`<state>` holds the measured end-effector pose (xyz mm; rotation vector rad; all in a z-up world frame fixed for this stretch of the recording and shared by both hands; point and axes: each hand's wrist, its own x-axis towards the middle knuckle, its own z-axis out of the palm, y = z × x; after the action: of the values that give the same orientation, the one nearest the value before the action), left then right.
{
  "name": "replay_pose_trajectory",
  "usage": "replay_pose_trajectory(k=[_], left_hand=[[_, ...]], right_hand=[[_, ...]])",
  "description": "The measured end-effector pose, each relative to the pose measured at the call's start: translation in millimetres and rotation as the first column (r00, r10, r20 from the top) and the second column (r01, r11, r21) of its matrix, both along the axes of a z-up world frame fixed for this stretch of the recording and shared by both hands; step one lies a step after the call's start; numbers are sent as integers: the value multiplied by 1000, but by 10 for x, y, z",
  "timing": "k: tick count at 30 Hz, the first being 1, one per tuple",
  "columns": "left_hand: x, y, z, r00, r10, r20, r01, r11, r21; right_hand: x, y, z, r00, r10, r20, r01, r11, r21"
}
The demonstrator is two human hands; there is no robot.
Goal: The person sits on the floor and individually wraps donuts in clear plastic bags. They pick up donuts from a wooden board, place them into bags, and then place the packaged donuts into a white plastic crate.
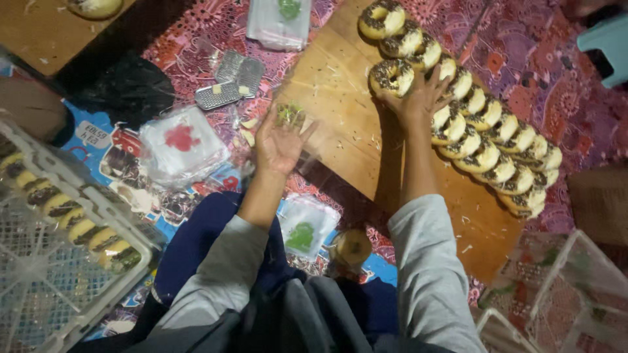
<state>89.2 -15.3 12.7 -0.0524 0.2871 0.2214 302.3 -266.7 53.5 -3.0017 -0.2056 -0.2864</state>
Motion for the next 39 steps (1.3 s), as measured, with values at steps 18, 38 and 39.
replay_pose_trajectory(k=[18, 38, 39], left_hand=[[-611, -784, 221, 998, 21, 59, -38, 952, 302], [-2405, 72, 550, 937, 1, 350, -269, -638, 721], [-2510, 135, 505, 948, 62, 311, -225, -558, 799]], right_hand=[[-2924, 846, 480, 941, 180, 286, -326, 708, 627], [-3599, 757, 205, 594, 698, -400, 121, 415, 902], [-3668, 811, 284, 506, 707, -494, 186, 470, 863]])
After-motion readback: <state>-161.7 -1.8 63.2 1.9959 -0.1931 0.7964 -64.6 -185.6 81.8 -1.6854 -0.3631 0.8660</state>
